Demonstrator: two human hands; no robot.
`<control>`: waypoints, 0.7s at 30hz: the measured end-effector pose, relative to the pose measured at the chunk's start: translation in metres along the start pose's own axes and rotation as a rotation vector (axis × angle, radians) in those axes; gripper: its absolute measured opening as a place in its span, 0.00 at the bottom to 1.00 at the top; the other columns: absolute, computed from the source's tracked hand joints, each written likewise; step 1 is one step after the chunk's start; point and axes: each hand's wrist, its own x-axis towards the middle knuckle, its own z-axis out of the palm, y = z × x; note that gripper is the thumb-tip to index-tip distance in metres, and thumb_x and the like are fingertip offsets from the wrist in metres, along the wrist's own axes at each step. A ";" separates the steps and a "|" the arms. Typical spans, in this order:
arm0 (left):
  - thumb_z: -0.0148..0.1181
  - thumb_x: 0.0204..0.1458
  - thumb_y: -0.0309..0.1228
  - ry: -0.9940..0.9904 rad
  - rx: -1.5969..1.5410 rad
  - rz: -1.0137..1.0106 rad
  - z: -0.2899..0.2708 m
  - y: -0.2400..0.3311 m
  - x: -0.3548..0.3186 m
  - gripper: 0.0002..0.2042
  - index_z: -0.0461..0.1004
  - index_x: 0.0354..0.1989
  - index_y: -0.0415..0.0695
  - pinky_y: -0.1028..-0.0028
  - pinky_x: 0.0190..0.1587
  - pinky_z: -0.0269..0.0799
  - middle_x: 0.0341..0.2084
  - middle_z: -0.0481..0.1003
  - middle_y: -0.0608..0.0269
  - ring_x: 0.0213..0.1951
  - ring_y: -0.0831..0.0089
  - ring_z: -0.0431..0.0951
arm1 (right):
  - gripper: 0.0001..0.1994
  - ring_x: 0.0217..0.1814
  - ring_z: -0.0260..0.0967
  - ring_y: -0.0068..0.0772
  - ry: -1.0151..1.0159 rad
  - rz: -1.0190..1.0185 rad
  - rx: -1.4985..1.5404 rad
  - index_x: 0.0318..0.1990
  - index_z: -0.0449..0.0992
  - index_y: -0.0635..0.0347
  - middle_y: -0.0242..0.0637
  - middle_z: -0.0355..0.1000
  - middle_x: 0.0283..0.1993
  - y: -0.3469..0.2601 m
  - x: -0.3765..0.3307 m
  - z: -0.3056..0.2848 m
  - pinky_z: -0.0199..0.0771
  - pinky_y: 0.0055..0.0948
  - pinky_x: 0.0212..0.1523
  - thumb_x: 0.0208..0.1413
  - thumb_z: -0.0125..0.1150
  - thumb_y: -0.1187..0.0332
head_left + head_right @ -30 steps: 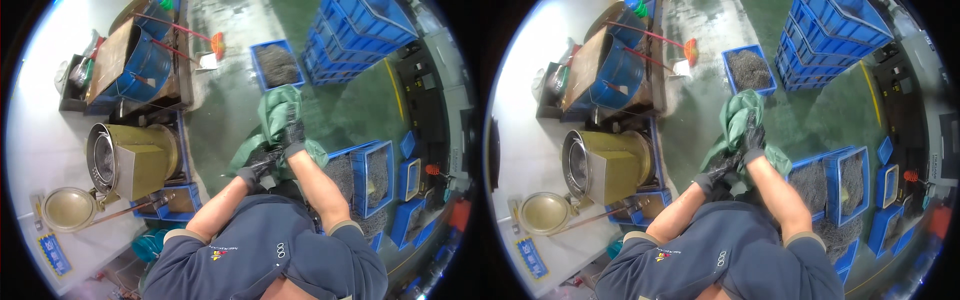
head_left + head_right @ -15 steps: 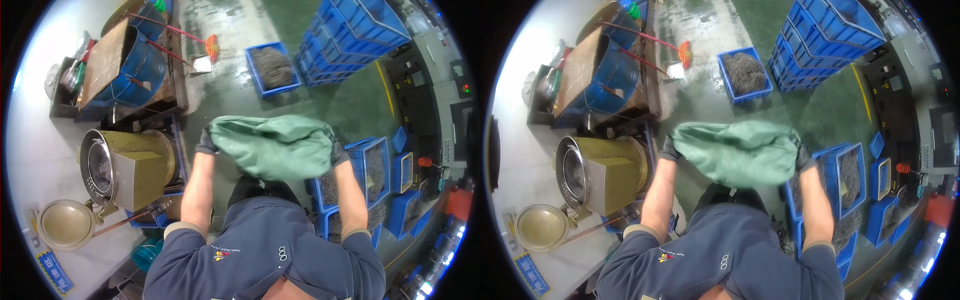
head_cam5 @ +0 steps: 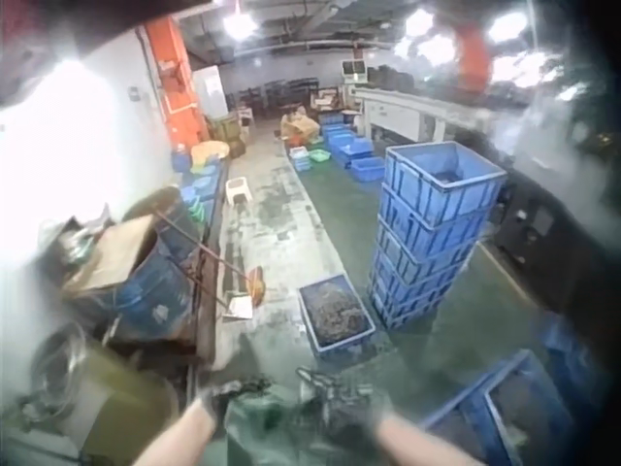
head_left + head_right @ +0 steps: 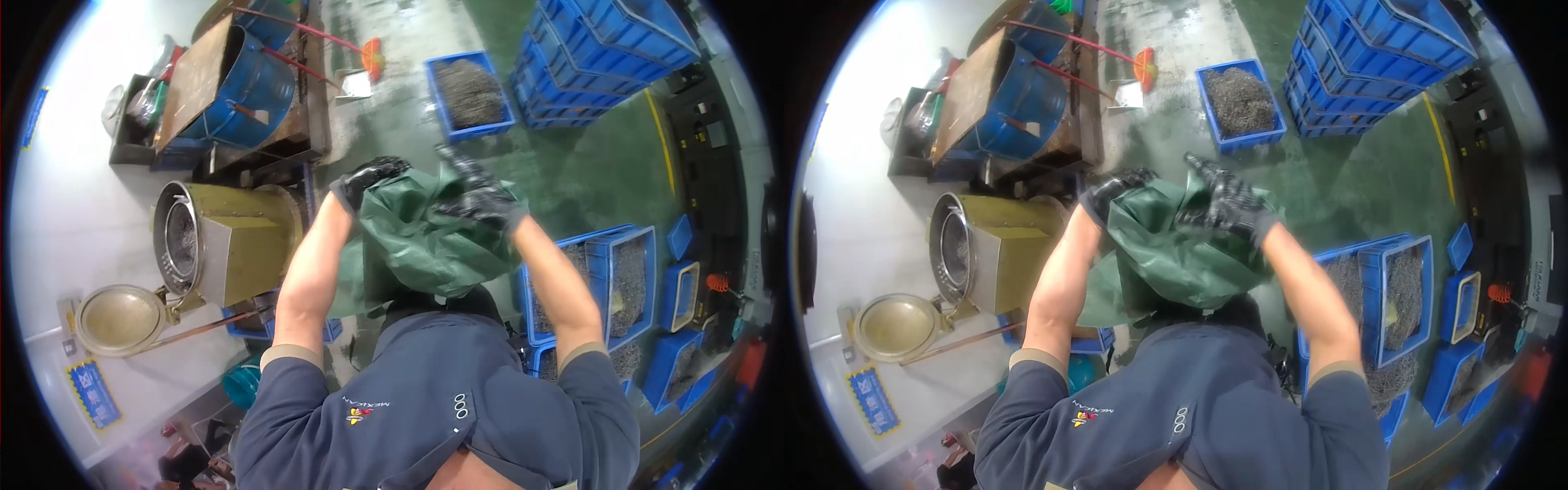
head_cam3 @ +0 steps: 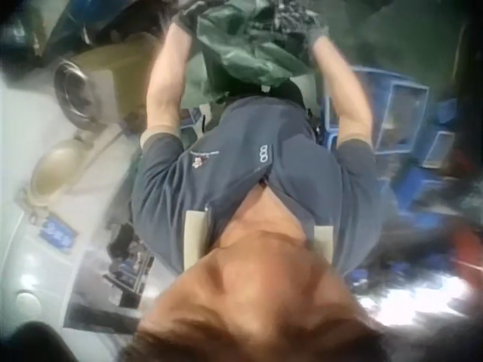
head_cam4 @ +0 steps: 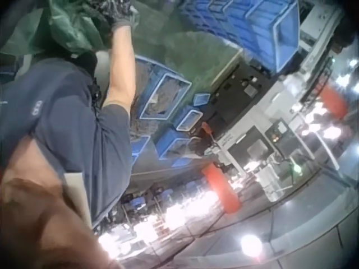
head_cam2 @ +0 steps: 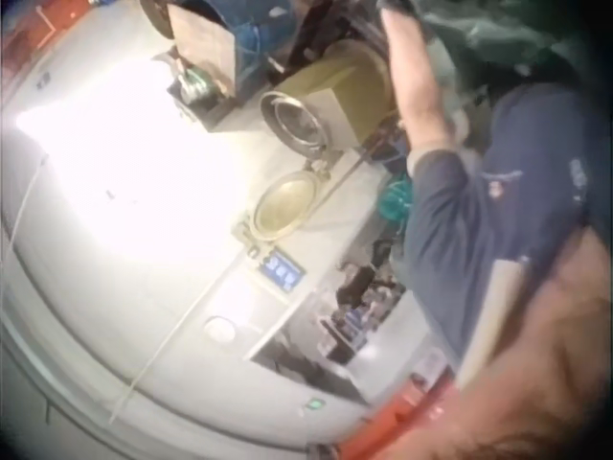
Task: Loading small metal hardware parts from bins and sacks into an industrial centrifugal finishing machine.
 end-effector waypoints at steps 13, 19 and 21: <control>0.54 0.54 0.38 0.806 1.050 -0.101 0.107 0.060 -0.089 0.17 0.71 0.49 0.43 0.61 0.46 0.70 0.41 0.75 0.52 0.45 0.62 0.75 | 0.24 0.45 0.72 0.52 -0.039 0.497 -0.120 0.44 0.76 0.58 0.51 0.74 0.42 0.144 0.020 0.048 0.71 0.45 0.45 0.62 0.41 0.47; 0.58 0.57 0.33 0.895 0.048 -0.312 0.224 0.086 -0.066 0.25 0.61 0.62 0.40 0.67 0.50 0.71 0.48 0.74 0.51 0.48 0.63 0.75 | 0.12 0.38 0.71 0.44 0.041 0.001 -0.461 0.34 0.75 0.56 0.44 0.73 0.35 -0.050 0.013 0.005 0.72 0.36 0.40 0.51 0.50 0.58; 0.53 0.58 0.43 0.808 0.295 -0.282 0.216 0.036 -0.054 0.23 0.67 0.58 0.44 0.63 0.54 0.67 0.50 0.74 0.52 0.50 0.58 0.74 | 0.07 0.35 0.71 0.41 0.040 -0.230 -0.501 0.29 0.75 0.54 0.41 0.73 0.33 -0.091 0.008 -0.010 0.73 0.33 0.37 0.47 0.55 0.63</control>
